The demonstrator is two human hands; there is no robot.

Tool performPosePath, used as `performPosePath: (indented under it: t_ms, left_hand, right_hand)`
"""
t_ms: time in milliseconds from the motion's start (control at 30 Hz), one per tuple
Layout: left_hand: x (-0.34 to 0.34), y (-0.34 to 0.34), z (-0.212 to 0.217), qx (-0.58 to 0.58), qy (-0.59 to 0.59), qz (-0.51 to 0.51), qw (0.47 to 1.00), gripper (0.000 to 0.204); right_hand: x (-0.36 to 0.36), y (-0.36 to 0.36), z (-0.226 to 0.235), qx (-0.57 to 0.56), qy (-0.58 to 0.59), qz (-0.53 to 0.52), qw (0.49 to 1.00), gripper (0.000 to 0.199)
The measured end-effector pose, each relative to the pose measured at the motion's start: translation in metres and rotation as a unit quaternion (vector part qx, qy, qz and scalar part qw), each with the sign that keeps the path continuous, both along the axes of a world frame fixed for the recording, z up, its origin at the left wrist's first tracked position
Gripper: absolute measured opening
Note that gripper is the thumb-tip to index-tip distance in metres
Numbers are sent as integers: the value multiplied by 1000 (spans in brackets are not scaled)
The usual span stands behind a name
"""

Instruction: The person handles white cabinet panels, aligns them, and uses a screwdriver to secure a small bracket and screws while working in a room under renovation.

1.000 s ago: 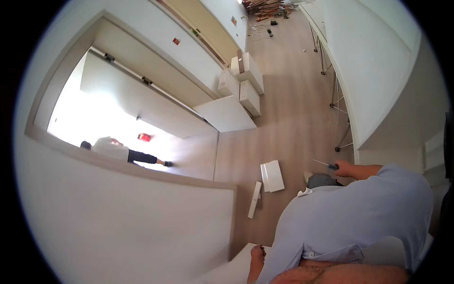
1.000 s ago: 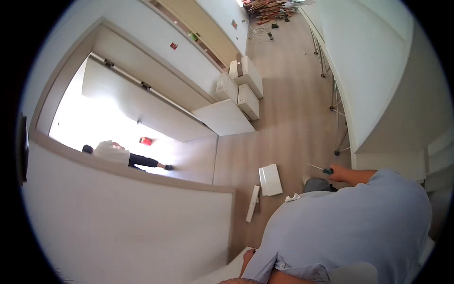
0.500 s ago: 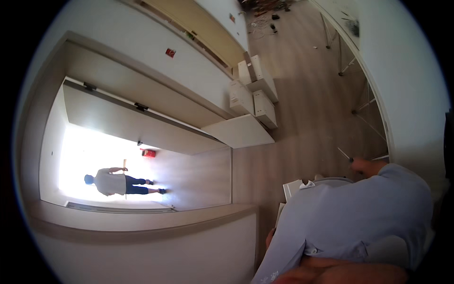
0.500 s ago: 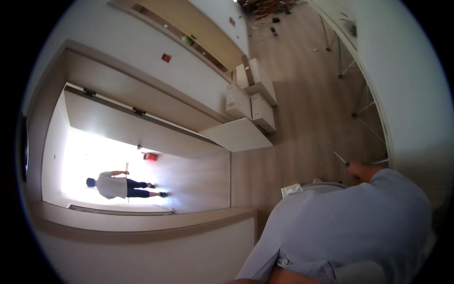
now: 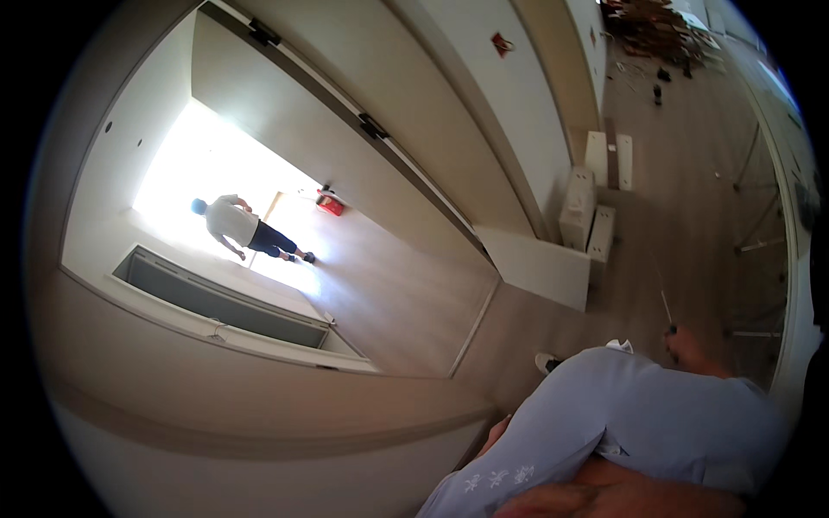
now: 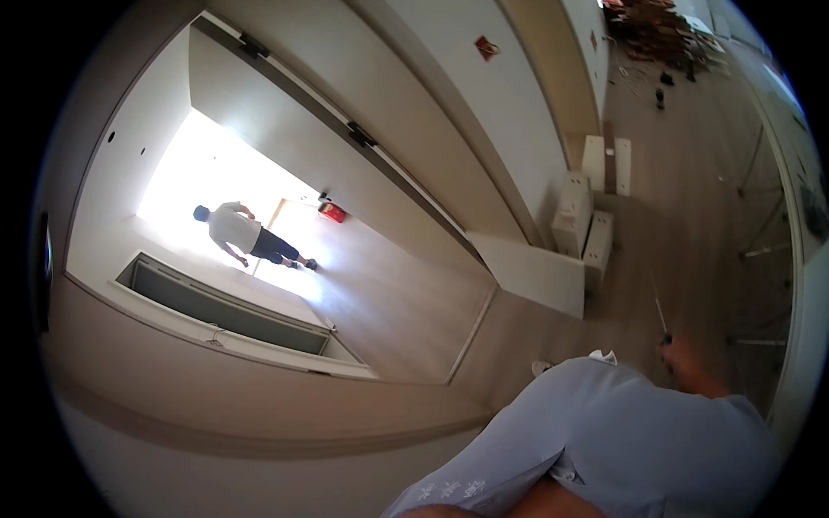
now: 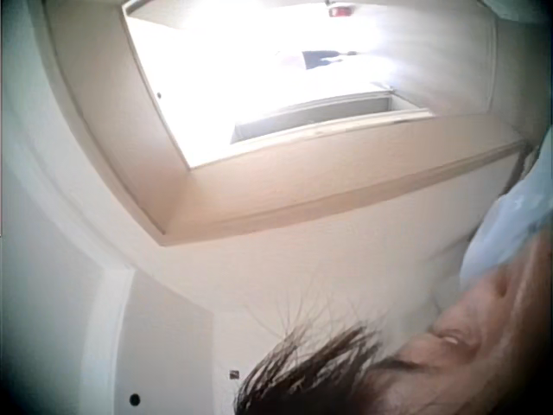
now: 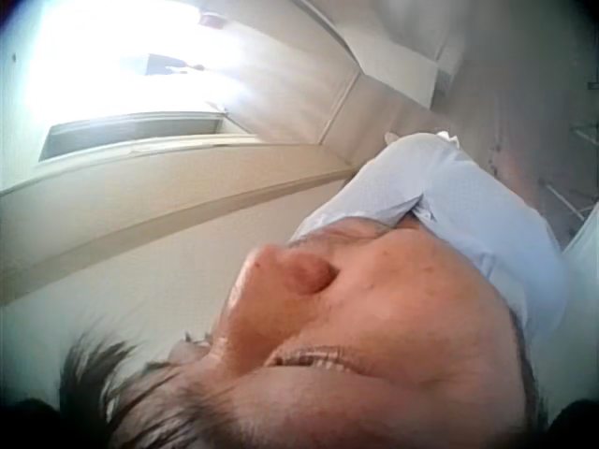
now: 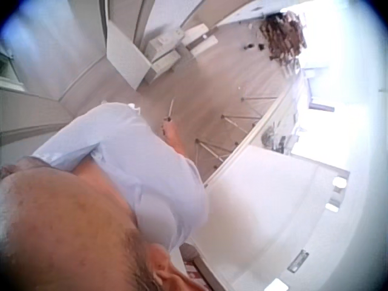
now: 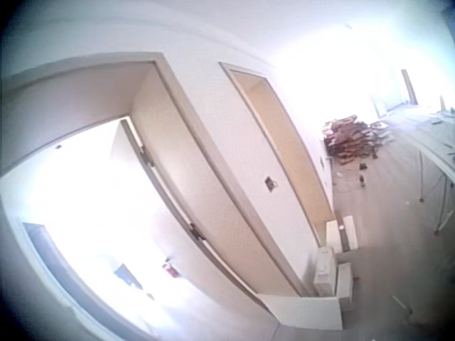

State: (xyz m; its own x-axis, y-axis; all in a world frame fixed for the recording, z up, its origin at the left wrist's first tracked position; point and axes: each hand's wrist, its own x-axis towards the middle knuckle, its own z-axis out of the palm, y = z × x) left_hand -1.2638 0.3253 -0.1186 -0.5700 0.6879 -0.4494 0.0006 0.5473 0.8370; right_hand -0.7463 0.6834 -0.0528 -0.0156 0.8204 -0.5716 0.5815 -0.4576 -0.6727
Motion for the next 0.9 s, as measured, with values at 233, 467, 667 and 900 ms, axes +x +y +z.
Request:
performPosePath:
  t_ms: [233,467,667,900]
  left_hand:
    - [-117,144,75,-68,-252,167,951,40]
    - [-150,233,169,7,-178,242,954,39]
    - [-53,148,133,-263,160,-57,950,35]
    - [75,138,100,-205,-89,213,951,41]
  right_hand:
    - [-117,103,31,74,-144,126,979,34]
    - [-196,278,-32,213,-177,279,919,50]
    - [-266,369,2,222,-164,423,863,66]
    - [-314,414,42,174,-231,525,800,84]
